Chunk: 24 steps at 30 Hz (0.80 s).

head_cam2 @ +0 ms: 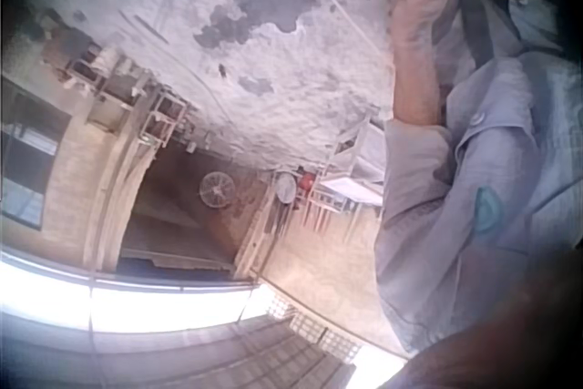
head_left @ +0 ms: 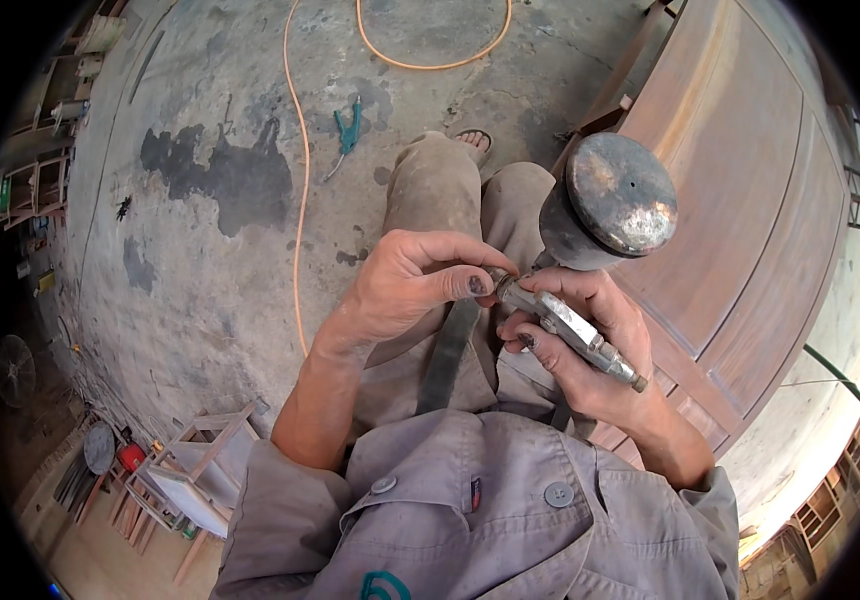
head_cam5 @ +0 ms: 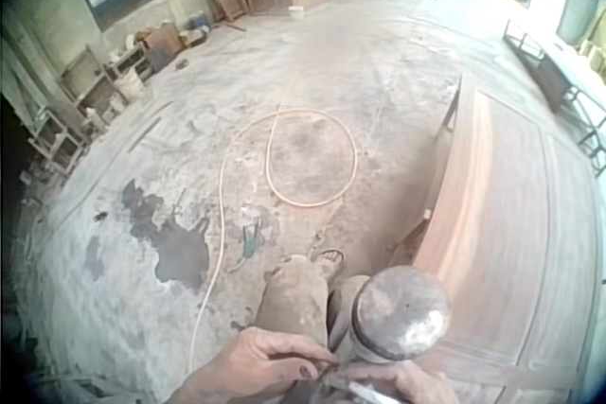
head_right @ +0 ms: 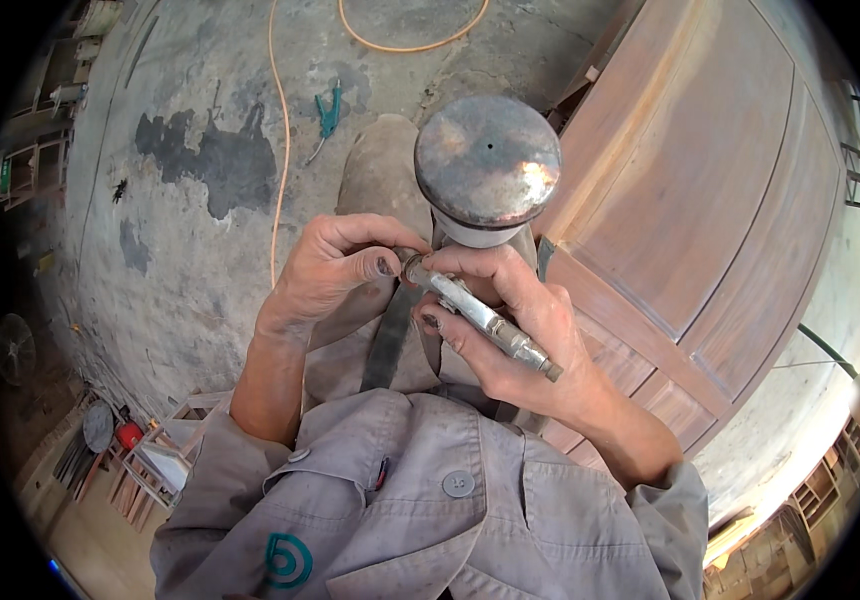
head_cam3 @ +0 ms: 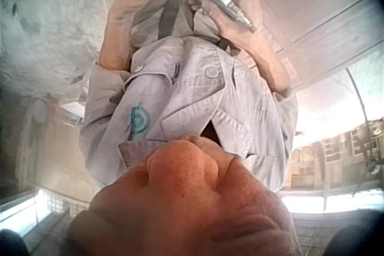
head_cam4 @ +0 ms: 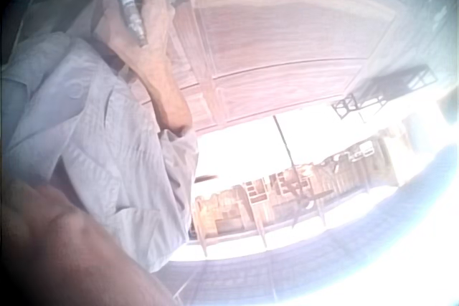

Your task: The person uses a spray gun to apply a coat of finish to a large wooden panel. They repeatedly test the spray pattern on their left palm to check the flow before applying it to the wood surface. The person moves the spray gun in steady horizontal strokes across the panel.

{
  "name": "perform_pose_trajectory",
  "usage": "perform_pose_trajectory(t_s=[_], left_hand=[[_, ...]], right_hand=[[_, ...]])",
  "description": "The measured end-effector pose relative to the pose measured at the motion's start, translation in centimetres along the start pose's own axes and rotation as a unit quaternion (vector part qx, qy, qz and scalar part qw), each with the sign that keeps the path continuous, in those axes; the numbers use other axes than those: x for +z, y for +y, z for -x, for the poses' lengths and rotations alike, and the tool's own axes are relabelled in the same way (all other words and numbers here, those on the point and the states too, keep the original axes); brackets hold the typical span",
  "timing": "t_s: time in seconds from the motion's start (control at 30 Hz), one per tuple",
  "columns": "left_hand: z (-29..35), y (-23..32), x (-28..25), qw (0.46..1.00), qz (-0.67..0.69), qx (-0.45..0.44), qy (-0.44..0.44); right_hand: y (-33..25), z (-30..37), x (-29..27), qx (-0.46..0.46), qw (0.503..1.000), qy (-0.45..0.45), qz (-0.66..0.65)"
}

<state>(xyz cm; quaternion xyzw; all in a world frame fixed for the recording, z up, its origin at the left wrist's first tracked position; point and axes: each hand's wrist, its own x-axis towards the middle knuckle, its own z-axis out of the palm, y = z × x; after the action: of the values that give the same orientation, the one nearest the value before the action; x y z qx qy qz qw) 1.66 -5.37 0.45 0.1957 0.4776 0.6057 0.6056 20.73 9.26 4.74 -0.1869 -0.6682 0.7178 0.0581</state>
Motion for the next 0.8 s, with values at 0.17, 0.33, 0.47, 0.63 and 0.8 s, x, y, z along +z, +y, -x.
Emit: perform_pose_trajectory(t_s=[0.17,0.33,0.47,0.63,0.8], left_hand=[[-0.7,-1.6,-0.3,0.995,0.063,0.077,-0.031],[-2.2,0.0,1.0,0.889,0.449,0.09,0.002],[-2.7,0.9,1.6,0.889,0.445,0.105,0.028],[-3.2,0.7,1.4,0.902,0.414,0.121,0.031],[-3.1,0.7,1.4,0.891,0.435,0.126,0.034]], right_hand=[[-0.5,-0.1,0.5,0.0,1.0,-0.002,0.015],[-0.9,0.5,1.2,-0.029,0.997,-0.021,0.062],[-1.1,0.8,2.2,-0.038,0.995,-0.037,0.08],[-1.4,1.1,2.3,-0.015,0.996,-0.038,0.084],[-1.4,1.2,2.3,-0.023,0.995,-0.034,0.09]])
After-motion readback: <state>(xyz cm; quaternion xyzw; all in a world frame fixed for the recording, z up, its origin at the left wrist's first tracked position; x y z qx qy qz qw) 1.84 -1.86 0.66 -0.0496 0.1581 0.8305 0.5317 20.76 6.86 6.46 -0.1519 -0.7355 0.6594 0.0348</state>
